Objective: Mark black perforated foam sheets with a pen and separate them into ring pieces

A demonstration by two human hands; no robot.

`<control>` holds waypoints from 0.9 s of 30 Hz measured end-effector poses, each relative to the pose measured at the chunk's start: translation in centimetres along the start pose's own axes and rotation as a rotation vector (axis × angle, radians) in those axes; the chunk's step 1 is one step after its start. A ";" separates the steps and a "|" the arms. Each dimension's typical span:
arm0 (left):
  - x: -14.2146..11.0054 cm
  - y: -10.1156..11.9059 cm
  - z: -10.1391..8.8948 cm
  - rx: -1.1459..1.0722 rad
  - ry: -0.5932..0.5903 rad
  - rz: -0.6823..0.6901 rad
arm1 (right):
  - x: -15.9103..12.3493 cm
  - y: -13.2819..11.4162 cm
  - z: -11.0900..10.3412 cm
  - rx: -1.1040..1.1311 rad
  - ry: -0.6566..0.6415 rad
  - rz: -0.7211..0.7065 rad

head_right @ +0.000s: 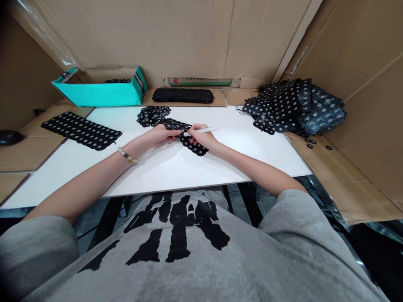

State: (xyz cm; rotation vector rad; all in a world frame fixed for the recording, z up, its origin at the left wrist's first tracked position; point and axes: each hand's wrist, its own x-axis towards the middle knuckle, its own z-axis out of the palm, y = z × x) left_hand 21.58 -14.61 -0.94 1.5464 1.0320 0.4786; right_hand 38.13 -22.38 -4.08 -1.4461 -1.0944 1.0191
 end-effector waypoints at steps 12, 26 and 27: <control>0.6 -1.2 0.1 0.004 0.020 0.041 | -0.3 -0.8 -0.1 0.067 0.027 0.076; 0.9 -1.7 0.1 0.082 0.045 0.073 | 0.1 -0.1 -0.4 0.132 0.008 0.082; 0.8 -1.6 0.1 0.081 0.046 0.076 | 0.1 -0.2 -0.4 0.107 0.008 0.082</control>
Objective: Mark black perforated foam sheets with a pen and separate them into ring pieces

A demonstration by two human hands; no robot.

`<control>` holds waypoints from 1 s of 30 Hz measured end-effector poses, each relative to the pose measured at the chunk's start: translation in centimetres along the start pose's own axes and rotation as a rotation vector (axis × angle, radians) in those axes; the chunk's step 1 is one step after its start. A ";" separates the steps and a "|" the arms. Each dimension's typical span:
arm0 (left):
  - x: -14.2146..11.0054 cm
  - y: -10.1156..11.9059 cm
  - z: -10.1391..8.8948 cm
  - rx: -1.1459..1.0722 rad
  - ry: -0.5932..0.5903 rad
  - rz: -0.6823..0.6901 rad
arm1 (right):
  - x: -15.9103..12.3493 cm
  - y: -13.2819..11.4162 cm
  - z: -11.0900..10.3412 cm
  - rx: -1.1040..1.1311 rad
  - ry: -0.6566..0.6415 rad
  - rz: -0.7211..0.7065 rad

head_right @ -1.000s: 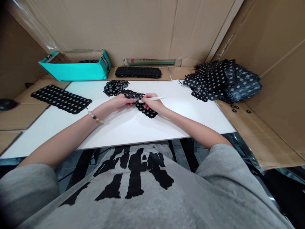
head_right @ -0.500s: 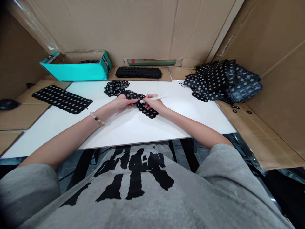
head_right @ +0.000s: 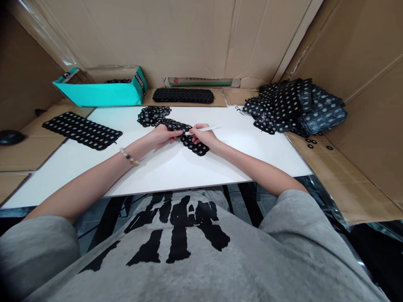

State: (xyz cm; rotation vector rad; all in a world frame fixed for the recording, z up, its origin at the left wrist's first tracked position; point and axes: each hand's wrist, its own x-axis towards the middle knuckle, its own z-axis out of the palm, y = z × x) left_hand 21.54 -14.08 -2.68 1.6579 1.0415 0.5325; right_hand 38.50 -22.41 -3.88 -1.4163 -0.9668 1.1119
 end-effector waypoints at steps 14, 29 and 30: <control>1.4 -2.0 0.9 -0.257 0.071 0.071 | 0.1 1.0 0.2 -0.380 -0.016 -0.210; 1.2 -0.9 0.6 -0.251 0.059 -0.018 | 1.2 0.8 -0.6 -0.259 -0.048 -0.156; 1.1 -0.8 0.6 -0.270 0.061 -0.023 | 1.5 0.5 -1.0 -0.185 -0.038 -0.139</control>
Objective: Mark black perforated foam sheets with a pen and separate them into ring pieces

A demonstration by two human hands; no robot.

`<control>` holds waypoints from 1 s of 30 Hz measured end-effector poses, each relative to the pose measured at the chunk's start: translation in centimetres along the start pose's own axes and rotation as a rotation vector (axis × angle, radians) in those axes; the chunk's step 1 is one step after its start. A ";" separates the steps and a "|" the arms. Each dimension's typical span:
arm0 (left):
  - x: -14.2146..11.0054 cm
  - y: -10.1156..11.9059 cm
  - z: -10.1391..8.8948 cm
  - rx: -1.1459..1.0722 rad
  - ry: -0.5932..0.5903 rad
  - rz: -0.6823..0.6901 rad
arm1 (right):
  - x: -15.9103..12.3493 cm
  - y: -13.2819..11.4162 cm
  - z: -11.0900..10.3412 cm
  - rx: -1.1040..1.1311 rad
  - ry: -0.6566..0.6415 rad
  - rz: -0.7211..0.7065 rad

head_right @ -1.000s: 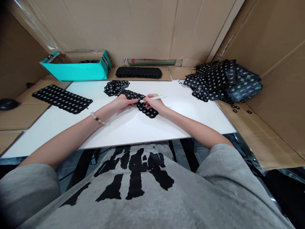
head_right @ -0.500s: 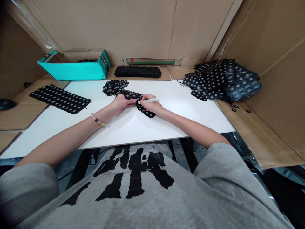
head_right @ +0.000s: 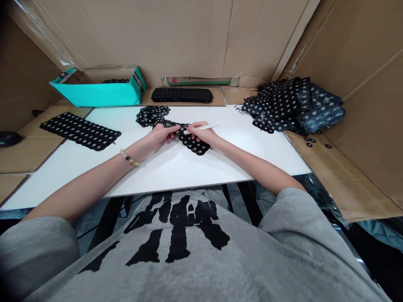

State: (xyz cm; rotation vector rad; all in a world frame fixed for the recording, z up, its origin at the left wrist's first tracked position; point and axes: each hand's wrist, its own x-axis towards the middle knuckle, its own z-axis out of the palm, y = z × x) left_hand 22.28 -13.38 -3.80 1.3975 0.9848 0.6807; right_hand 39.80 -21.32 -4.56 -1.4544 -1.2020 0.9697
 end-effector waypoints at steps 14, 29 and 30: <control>0.5 -1.3 -0.4 0.119 -0.143 0.119 | 0.0 -0.9 -1.1 0.420 -0.025 0.157; 1.1 -1.3 -0.5 0.006 -0.124 0.031 | -0.1 -0.5 -0.3 0.198 0.018 0.100; 1.1 -1.3 -0.5 0.008 -0.127 0.021 | -0.1 -0.5 -0.3 0.188 0.014 0.098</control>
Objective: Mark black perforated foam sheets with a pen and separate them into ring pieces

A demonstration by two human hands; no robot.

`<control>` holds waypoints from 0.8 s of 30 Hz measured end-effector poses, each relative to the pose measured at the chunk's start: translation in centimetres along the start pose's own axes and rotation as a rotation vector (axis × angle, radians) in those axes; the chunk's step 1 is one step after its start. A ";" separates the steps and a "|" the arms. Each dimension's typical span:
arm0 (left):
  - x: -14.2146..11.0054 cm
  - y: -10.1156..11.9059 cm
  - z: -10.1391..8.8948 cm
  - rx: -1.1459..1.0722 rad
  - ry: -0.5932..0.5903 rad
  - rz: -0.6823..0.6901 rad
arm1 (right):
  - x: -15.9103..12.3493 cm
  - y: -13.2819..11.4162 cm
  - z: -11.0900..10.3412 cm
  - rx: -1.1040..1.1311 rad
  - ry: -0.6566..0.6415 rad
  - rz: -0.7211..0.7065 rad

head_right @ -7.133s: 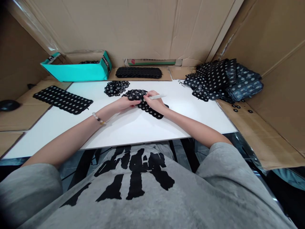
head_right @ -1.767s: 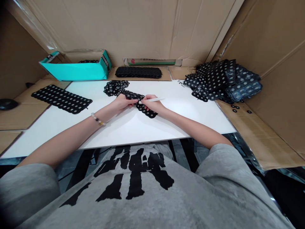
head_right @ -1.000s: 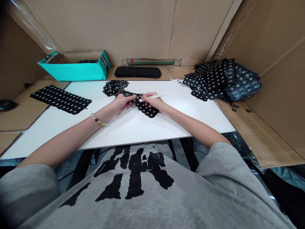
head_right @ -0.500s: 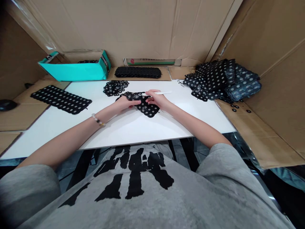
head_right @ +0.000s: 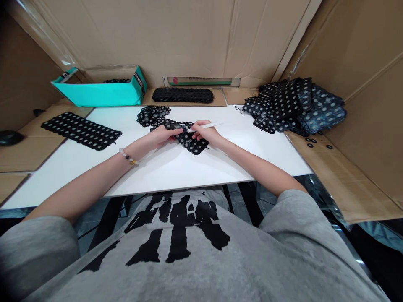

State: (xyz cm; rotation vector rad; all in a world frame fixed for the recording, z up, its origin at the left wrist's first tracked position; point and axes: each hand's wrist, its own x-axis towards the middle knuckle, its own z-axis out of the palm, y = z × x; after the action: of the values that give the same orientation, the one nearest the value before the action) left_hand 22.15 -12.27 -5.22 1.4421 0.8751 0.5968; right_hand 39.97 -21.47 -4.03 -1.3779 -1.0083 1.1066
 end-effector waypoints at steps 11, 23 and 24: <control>-0.2 0.0 -0.3 0.137 0.016 -0.012 | -0.3 0.0 0.4 -0.091 0.033 -0.019; -1.0 1.8 -0.5 0.155 -0.040 -0.117 | -1.4 0.5 1.0 -0.483 0.047 -0.243; -1.0 1.9 -0.7 0.201 -0.058 -0.119 | -1.3 0.4 1.0 -0.453 0.044 -0.218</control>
State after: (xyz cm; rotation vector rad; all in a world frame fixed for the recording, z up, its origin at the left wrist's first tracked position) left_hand 21.30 -12.47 -3.10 1.5676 0.9890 0.3836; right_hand 38.71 -22.51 -4.34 -1.5904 -1.3980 0.7066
